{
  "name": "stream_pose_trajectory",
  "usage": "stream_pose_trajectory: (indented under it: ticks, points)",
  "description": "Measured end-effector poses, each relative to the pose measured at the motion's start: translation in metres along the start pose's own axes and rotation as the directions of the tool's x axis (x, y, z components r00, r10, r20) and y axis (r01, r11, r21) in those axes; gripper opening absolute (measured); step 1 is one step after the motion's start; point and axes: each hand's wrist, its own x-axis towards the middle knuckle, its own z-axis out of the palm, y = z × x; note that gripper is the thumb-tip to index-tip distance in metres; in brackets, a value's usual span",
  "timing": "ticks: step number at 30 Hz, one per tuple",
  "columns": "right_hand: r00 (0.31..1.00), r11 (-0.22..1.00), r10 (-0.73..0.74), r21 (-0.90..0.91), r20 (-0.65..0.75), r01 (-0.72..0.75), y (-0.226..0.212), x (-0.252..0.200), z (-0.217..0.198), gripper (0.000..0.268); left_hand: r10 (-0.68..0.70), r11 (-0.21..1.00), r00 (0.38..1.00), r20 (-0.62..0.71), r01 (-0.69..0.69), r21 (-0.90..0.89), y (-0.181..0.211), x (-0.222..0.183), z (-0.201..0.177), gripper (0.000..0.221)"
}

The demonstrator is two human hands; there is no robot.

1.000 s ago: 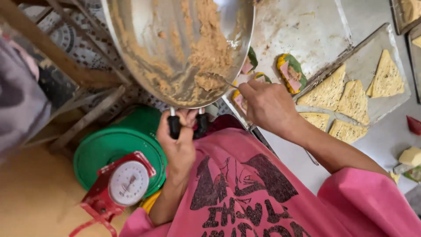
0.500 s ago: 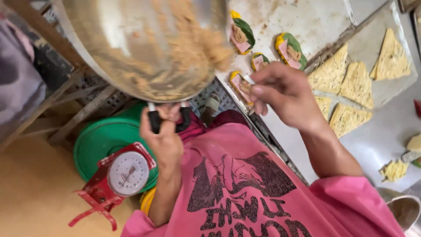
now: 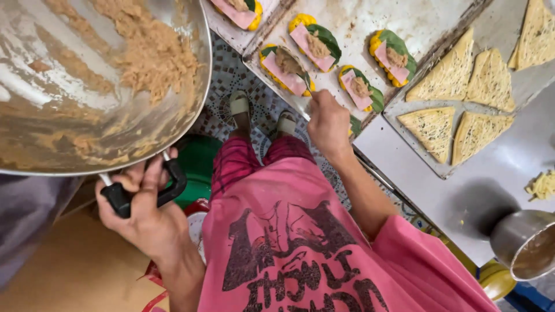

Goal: Adding tuna filling to pastries using a spoon and a pan in a bakery production area.

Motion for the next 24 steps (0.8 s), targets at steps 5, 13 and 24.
stream_pose_trajectory:
  ticks: [5,13,24]
  points:
    - [1.0,1.0,0.013,-0.009,0.002,-0.013,-0.014,-0.005,-0.012,0.009,-0.024,1.0,0.999,0.035,0.025,-0.01,-0.002,0.014,0.001,0.033]
    - [0.996,0.992,0.07,-0.113,0.052,-0.064,-0.003,-0.009,-0.022,0.011,-0.1,0.995,0.995,0.018,0.1,0.02,-0.005,0.013,0.004,0.039]
    - [0.987,0.949,-0.046,-0.302,0.157,0.092,0.0,-0.017,-0.044,0.021,-0.096,0.972,0.994,0.051,0.083,0.219,0.0,0.008,0.006,0.034]
